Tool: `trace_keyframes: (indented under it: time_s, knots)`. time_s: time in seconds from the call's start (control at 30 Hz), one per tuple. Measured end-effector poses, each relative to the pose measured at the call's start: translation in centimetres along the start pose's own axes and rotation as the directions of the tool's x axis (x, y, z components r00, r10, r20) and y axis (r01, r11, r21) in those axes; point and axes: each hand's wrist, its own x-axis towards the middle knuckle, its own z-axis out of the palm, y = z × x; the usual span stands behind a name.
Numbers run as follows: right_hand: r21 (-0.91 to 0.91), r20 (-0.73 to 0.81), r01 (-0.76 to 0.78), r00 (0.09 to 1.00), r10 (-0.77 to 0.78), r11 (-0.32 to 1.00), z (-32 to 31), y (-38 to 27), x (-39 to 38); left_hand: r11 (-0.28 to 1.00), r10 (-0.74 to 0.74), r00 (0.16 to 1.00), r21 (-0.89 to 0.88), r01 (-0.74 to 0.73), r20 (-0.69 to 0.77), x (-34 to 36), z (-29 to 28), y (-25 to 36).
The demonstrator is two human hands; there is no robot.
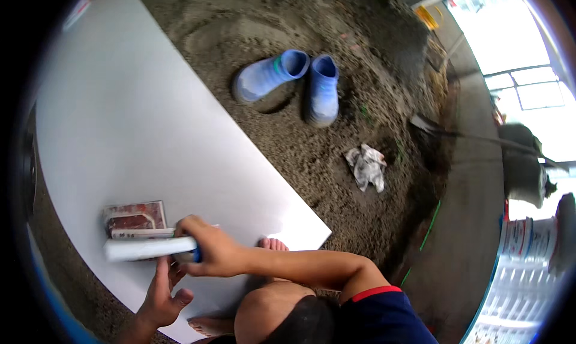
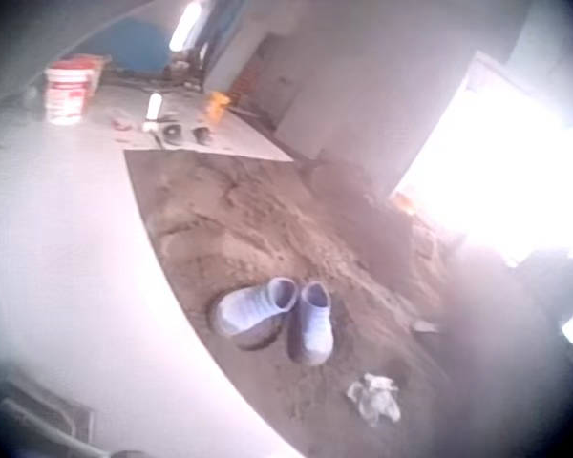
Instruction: The person places floor tiles onto a sand bed, taps them into position using a hand tool, and inserts levelers and spacers to align them.
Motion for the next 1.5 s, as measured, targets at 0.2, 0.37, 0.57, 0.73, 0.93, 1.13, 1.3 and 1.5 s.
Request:
trace_keyframes:
  time_s: [0.2, 0.37, 0.57, 0.73, 0.93, 1.13, 1.3, 1.5]
  knots:
    - [0.676, -0.574, -0.184, 0.476, 0.666, 0.714, -7.3, 7.8, -17.0, 0.256, 0.235, 0.961, 0.945, -0.202, 0.142, 6.0, -3.1, -0.3]
    - [0.342, -0.812, -0.604, 0.195, 0.55, 0.72, -5.1, 17.7, -29.0, 0.063, 0.316, 0.946, 0.993, -0.096, 0.072, 8.7, -9.0, -5.7]
    - [0.165, -0.885, -0.714, 0.197, 0.422, 0.68, -4.1, 17.7, -27.7, 0.075, 0.403, 0.914, 0.993, -0.095, 0.057, 7.9, -10.0, -7.5]
    - [0.197, -0.869, -0.679, 0.214, 0.447, 0.707, -3.0, 19.3, -27.2, 0.087, 0.4, 0.915, 0.992, -0.091, 0.049, 8.3, -9.7, -7.7]
    - [0.443, -0.725, -0.648, 0.147, 0.672, 0.62, -2.3, 15.8, -26.4, 0.072, 0.394, 0.918, 0.994, -0.083, 0.048, 7.8, -9.8, -7.8]
    - [0.358, -0.77, -0.627, 0.22, 0.598, 0.692, 0.2, 16.8, -28.3, 0.043, 0.412, 0.908, 0.993, -0.109, 0.081, 8.2, -9.8, -8.1]
    - [0.491, -0.685, -0.601, 0.181, 0.706, 0.63, -0.6, 15.7, -26.9, 0.043, 0.409, 0.91, 0.994, -0.098, 0.072, 7.9, -10.0, -8.0]
    - [0.523, -0.665, -0.575, 0.186, 0.724, 0.629, -0.4, 15.7, -26.3, 0.073, 0.399, 0.915, 0.992, -0.099, 0.062, 7.9, -9.9, -7.8]
